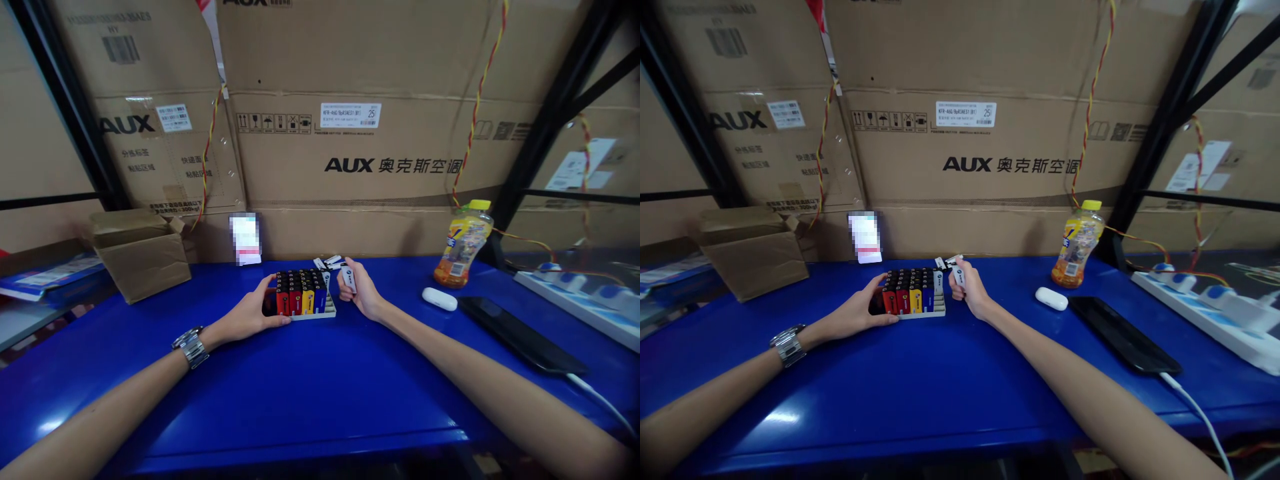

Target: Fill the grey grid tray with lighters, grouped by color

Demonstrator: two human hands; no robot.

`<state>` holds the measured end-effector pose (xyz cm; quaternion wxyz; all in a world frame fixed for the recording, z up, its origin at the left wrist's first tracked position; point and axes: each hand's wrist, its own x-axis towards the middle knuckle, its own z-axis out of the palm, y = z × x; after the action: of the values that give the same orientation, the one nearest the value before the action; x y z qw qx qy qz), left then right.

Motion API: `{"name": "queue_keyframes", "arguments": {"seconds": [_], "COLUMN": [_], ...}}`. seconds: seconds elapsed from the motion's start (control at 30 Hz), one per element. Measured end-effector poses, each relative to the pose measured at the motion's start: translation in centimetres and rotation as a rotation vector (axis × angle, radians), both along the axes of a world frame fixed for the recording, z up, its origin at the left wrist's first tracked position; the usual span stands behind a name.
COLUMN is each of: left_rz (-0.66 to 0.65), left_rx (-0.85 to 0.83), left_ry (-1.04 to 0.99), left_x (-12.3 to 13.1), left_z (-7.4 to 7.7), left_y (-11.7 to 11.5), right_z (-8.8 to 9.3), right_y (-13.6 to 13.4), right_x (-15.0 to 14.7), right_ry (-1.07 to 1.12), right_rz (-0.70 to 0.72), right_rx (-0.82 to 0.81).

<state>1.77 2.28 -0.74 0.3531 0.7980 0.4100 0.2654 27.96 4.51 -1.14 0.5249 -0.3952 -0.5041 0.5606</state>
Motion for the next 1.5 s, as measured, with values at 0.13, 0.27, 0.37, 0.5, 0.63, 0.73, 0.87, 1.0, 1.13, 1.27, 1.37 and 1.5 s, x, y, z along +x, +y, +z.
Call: {"name": "queue_keyframes", "arguments": {"seconds": [0.13, 0.27, 0.37, 0.5, 0.63, 0.73, 0.87, 1.0, 1.13, 1.27, 1.37, 1.5], "left_rz": [0.019, 0.03, 0.031, 0.019, 0.028, 0.028, 0.035, 0.036, 0.035, 0.031, 0.027, 0.016], "left_rx": [0.029, 0.039, 0.043, 0.036, 0.038, 0.05, 0.074, 0.071, 0.059, 0.076, 0.077, 0.072], "left_ry": [0.028, 0.05, 0.067, 0.076, 0.079, 0.079, 0.094, 0.096, 0.096, 0.1, 0.101, 0.091], "left_x": [0.1, 0.0, -0.1, 0.1, 0.3, 0.3, 0.1, 0.2, 0.3, 0.3, 0.3, 0.5], "left_z": [0.1, -0.2, -0.3, 0.0, 0.3, 0.2, -0.1, -0.2, 0.0, -0.1, 0.1, 0.5], "left_y": [-0.1, 0.1, 0.2, -0.1, -0.4, -0.3, 0.1, 0.1, 0.0, 0.0, -0.1, -0.4], "right_z": [0.6, 0.6, 0.4, 0.3, 0.4, 0.4, 0.2, 0.0, 0.2, 0.4, 0.2, -0.2], "right_y": [-1.3, -2.1, -2.2, -2.0, -2.1, -2.2, -2.1, -1.6, -1.0, -0.4, -0.2, -0.3], "right_x": [-0.5, -1.0, -1.1, -1.1, -1.1, -1.2, -1.2, -0.6, 0.3, 1.2, 1.5, 1.3], "right_ry": [0.031, 0.036, 0.011, -0.017, -0.025, -0.026, -0.024, -0.105, -0.263, -0.534, -0.637, -0.596], "right_rz": [0.001, 0.022, 0.041, 0.034, 0.032, 0.026, 0.015, 0.027, -0.066, -0.214, -0.222, -0.168], "right_rx": [-0.139, -0.214, -0.194, -0.219, -0.237, -0.222, -0.19, -0.017, 0.253, 0.578, 0.651, 0.613]}}
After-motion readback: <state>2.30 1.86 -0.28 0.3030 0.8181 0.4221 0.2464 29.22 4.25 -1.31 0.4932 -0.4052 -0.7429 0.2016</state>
